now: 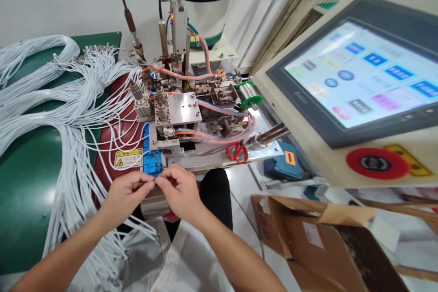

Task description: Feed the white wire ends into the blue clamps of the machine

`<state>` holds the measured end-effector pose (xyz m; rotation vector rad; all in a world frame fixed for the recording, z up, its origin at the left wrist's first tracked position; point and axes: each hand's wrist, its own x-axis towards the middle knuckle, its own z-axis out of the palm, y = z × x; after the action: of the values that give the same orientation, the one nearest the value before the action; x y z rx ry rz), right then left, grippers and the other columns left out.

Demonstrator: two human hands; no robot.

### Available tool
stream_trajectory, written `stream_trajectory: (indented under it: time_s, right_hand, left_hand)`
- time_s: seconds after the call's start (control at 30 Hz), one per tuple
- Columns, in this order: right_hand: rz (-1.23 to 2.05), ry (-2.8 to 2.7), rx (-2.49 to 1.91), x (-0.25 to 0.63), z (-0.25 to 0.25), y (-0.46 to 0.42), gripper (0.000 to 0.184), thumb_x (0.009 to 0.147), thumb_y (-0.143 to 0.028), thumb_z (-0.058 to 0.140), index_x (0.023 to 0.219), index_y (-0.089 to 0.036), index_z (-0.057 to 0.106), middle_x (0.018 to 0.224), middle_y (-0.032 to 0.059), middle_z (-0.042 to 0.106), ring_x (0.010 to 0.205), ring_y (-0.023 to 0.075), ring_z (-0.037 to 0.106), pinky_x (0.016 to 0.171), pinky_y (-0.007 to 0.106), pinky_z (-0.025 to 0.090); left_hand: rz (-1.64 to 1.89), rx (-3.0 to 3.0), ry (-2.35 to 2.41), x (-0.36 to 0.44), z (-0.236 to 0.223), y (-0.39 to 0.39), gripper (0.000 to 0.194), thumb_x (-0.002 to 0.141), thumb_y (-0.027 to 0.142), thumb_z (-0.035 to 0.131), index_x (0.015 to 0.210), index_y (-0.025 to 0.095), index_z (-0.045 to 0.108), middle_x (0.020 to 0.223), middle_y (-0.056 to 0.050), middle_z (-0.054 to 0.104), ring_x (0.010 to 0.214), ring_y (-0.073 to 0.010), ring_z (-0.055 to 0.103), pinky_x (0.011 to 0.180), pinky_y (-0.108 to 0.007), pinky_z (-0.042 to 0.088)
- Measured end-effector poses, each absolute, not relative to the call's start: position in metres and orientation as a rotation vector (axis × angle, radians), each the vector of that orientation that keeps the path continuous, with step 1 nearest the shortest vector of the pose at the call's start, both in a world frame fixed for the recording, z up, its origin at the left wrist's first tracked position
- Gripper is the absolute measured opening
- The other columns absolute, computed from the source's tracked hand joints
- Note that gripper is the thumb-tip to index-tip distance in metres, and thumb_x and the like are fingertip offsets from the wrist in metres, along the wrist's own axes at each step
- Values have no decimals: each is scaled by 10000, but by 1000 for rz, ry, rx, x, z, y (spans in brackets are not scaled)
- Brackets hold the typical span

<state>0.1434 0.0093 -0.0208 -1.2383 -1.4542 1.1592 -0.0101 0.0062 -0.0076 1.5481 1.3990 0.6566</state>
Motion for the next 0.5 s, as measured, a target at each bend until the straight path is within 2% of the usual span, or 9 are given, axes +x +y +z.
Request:
stream_trajectory:
  time_s: [0.07,0.17,0.27,0.37,0.5]
  right_hand:
    - [1215,-1166,-1274,133,-30,3,178,764,-242,539,604,-166,532,589,-14,498,549,105,455,526,225,375]
    - [1217,-1089,-1269,129,-38,-2,172,746,-255,568,601,-164,556,593,-15,500,559,105,449,540,231,379]
    - [1231,-1111,-1247,134,-36,0,162,742,-250,568,607,-165,600,613,3,546,599,122,495,578,245,408]
    - [1308,-998,-1235,139,-30,5,90,712,-244,593,693,-172,643,694,19,616,663,139,557,631,261,444]
    - [1498,-795,-1218,136,-27,9,66,626,-229,669,652,-172,644,636,-7,636,571,109,551,587,240,451]
  left_hand:
    - [793,1483,1459,-5,-13,2,157,784,263,535,777,158,650,733,-29,657,655,-131,580,616,-218,451]
    - [880,1394,1494,-2,-19,-1,163,781,282,552,805,158,655,739,-34,664,621,-124,583,562,-205,455]
    - [892,1331,1493,-2,-22,-1,177,770,295,570,828,157,664,743,-37,667,588,-114,576,524,-196,450]
    - [871,1306,1470,-2,-22,-1,204,763,304,579,872,163,678,765,-46,671,570,-110,569,500,-194,443]
    - [841,1284,1483,0,-21,-2,215,762,306,581,891,170,685,742,-43,666,544,-104,552,481,-192,433]
